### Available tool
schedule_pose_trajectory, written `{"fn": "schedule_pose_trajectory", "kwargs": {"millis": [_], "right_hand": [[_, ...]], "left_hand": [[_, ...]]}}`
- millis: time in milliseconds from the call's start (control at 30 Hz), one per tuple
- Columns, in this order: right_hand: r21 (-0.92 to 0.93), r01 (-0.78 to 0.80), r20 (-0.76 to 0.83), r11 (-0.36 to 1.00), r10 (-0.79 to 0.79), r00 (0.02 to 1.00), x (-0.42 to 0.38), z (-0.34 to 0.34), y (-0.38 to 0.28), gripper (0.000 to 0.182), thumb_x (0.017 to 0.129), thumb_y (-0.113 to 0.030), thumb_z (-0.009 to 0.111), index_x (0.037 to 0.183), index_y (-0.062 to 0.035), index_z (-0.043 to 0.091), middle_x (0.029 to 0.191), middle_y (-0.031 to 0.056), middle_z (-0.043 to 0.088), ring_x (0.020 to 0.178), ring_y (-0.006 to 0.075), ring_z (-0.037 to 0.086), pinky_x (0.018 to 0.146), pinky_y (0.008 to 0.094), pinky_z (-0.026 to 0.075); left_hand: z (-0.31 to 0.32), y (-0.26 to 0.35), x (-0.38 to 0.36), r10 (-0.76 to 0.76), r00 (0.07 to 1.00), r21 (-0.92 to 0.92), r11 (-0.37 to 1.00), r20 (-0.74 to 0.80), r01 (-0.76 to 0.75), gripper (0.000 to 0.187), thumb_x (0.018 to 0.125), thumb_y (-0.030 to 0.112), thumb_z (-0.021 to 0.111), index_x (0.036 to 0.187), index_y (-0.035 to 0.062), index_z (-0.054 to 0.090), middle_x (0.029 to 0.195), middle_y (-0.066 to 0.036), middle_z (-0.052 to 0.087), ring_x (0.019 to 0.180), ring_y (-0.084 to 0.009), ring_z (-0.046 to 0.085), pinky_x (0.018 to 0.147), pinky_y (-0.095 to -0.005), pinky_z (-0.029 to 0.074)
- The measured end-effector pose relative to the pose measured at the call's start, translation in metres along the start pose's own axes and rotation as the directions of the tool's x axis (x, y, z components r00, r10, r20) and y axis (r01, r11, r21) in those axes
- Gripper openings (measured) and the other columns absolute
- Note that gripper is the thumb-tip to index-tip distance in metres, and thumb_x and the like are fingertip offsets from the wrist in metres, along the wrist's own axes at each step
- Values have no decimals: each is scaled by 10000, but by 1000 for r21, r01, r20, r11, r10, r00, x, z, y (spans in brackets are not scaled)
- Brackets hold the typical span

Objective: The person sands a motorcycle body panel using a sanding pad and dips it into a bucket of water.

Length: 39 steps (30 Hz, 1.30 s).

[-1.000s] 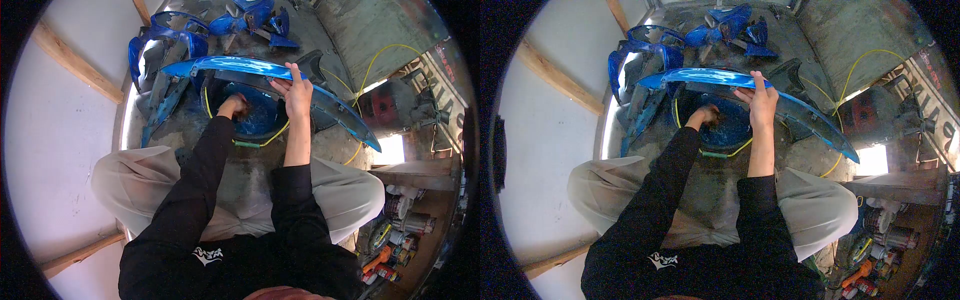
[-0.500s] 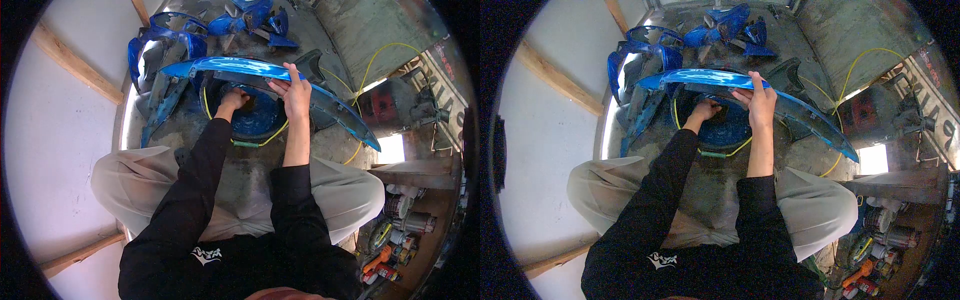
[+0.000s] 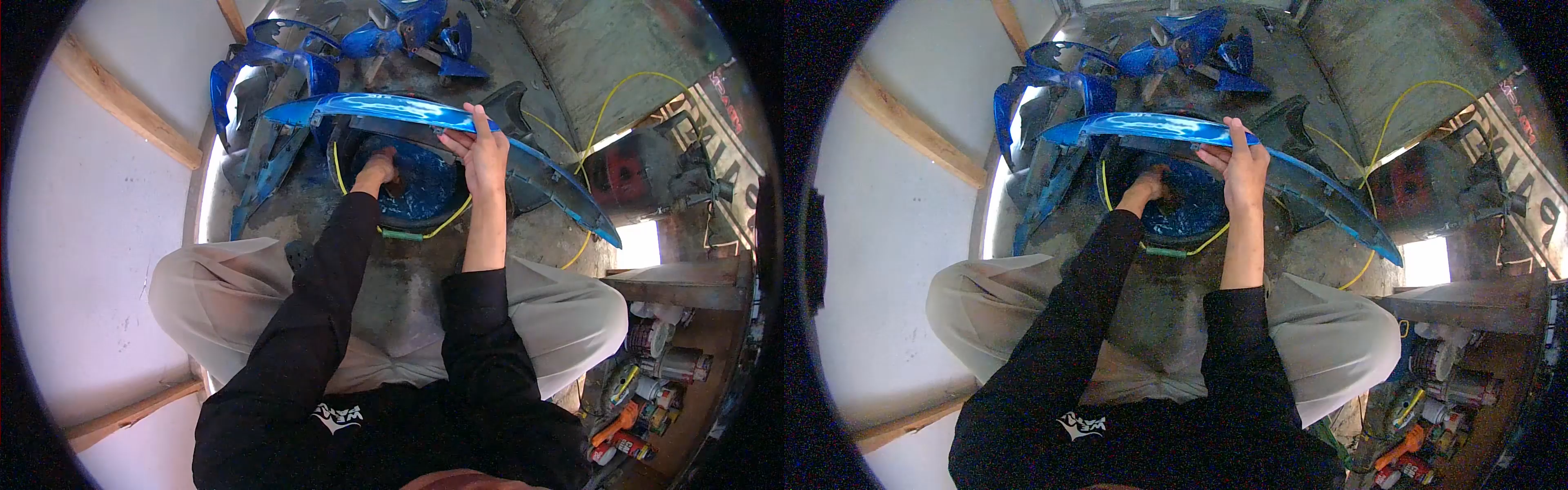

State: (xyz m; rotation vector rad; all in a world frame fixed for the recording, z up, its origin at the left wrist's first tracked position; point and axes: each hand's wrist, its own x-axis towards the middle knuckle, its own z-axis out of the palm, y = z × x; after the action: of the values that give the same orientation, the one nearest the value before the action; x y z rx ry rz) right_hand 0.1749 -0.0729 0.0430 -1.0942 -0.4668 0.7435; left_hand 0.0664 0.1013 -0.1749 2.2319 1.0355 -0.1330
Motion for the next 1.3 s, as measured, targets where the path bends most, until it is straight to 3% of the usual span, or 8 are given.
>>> {"fn": "schedule_pose_trajectory", "kwargs": {"millis": [200,400,567,767,1000,1067,1167,1300], "right_hand": [[4,-4,1,1000,4,1000,-1,0,0,544,1035,-388,639,1315,76,592,1001,174,705,874,265,735,790,401,654],[-1,-8,-12,1000,8,1000,-5,2,-1,515,1044,-375,623,1307,67,607,995,167,702,849,259,741,770,388,663],[-11,-20,-2,1000,20,1000,-7,2,-3,562,1045,-396,620,1338,82,587,983,169,709,882,259,744,798,392,661],[-5,-8,6,1000,8,1000,-7,1,-1,566,1041,-400,624,1339,80,581,1002,168,707,886,257,741,799,395,660],[-7,-18,14,1000,18,1000,-8,0,0,568,1042,-402,622,1346,76,575,1024,166,706,891,258,739,797,403,657],[-13,-11,14,1000,11,1000,-7,-1,-1,567,1044,-401,620,1348,75,574,1027,165,706,892,258,740,797,403,657],[-10,-10,20,1000,11,1000,-11,0,1,566,1048,-399,613,1356,74,570,1031,165,707,889,255,740,797,401,658],[22,-14,21,1000,13,1000,-17,-1,2,573,1049,-402,613,1363,74,565,1040,171,710,881,246,742,793,394,662]], "left_hand": [[22,-4,22,-199,915,287,953,351,97,699,876,253,802,1476,32,520,1552,-233,483,1412,-388,498,1080,-497,514],[-6,-3,5,-317,948,118,942,9,314,698,914,307,727,1535,98,487,1565,-222,471,1415,-388,495,1116,-497,480],[0,4,10,106,930,215,958,351,-190,487,930,250,671,1415,231,636,1555,-99,520,1360,-345,552,1098,-453,494],[8,-13,23,-90,994,-32,996,-55,89,403,891,164,654,1252,315,749,1378,-154,653,1223,-372,642,1056,-421,512],[-16,5,-6,176,984,-400,904,28,-150,299,920,186,666,1199,163,769,1351,-189,664,1218,-358,656,1023,-452,535],[-1,-9,14,-162,982,-4,987,-99,163,330,938,213,649,1248,156,748,1391,-172,649,1242,-356,647,1024,-459,527],[53,-50,67,-140,989,328,933,-47,148,369,950,214,623,1302,164,721,1424,-145,635,1256,-363,638,1031,-454,524],[3,8,0,-148,955,142,983,258,114,392,957,227,611,1314,90,696,1437,-162,624,1253,-376,638,1039,-472,525]]}}
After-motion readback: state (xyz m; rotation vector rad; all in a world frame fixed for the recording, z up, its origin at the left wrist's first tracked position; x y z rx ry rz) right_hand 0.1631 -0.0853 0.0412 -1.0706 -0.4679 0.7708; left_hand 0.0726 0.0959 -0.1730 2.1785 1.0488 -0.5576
